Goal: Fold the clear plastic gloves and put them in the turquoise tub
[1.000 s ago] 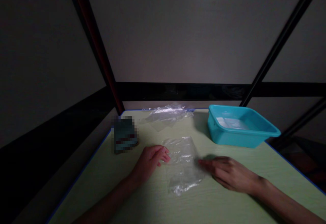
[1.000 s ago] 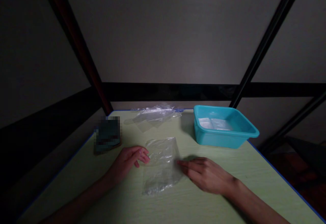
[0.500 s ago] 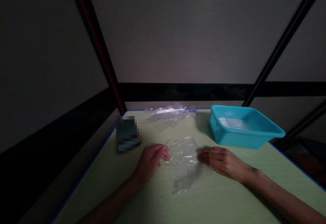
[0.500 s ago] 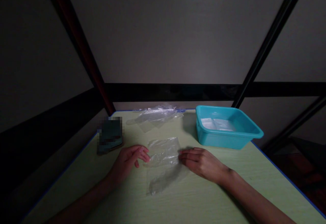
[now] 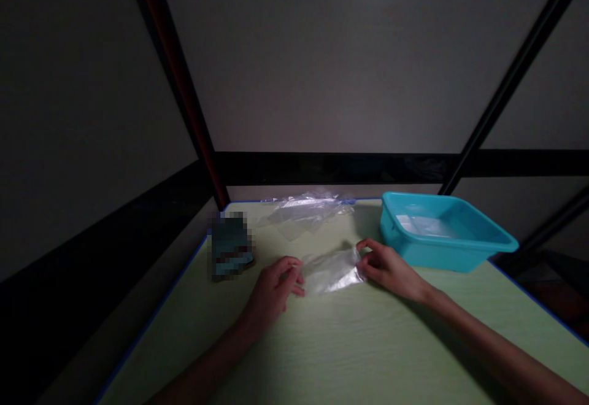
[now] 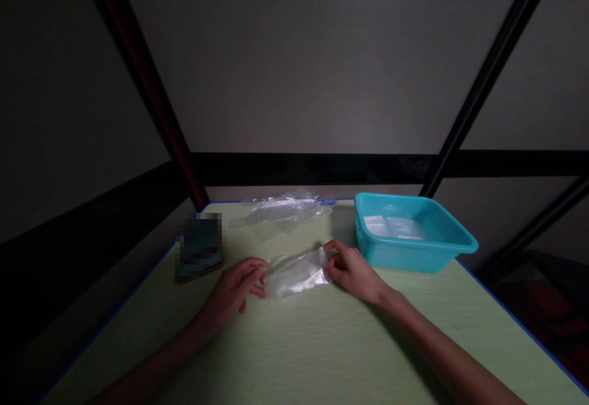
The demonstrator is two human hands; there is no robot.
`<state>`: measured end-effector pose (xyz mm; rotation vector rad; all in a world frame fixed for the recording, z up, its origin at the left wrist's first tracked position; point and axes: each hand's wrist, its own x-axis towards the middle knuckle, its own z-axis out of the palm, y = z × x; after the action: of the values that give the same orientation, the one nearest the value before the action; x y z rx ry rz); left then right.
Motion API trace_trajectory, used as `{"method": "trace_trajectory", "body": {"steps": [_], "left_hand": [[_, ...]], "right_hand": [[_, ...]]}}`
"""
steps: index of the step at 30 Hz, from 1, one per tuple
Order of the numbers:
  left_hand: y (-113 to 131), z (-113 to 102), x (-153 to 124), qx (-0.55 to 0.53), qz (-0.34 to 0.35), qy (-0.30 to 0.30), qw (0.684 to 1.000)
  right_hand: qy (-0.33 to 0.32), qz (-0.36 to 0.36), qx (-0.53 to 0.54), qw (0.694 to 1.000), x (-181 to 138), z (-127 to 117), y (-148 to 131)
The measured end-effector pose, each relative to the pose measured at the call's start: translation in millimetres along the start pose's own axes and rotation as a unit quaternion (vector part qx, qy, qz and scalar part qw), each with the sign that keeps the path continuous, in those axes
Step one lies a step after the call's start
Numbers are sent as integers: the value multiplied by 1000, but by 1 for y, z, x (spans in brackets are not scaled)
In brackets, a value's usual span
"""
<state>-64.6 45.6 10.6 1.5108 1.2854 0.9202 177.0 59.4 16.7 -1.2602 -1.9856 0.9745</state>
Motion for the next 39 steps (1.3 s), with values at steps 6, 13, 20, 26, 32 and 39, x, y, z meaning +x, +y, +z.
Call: {"method": "trace_trajectory", "body": {"steps": [6,13,20,26,32,39], "left_hand": [[0,-1,4,-11,-37,5,999],[2,-1,6,-17,-54,12,998],[-1,0,7,-33,-55,16,998],[2,-3,10,-17,-75,-1,997],[16,-13,5,131,22,42,990],[31,46,7,434,268,-37,859]], "right_hand": [[77,39,-4,996,7,9,9],[135,20,-127,982,6,13,3],[75,-129,-318,936,-3,26,-12],[-13,-85,-418,905,-4,40,-12],[-16,-68,-428,901,-4,40,-10],[-33,-65,-438,896,-1,41,-9]]}}
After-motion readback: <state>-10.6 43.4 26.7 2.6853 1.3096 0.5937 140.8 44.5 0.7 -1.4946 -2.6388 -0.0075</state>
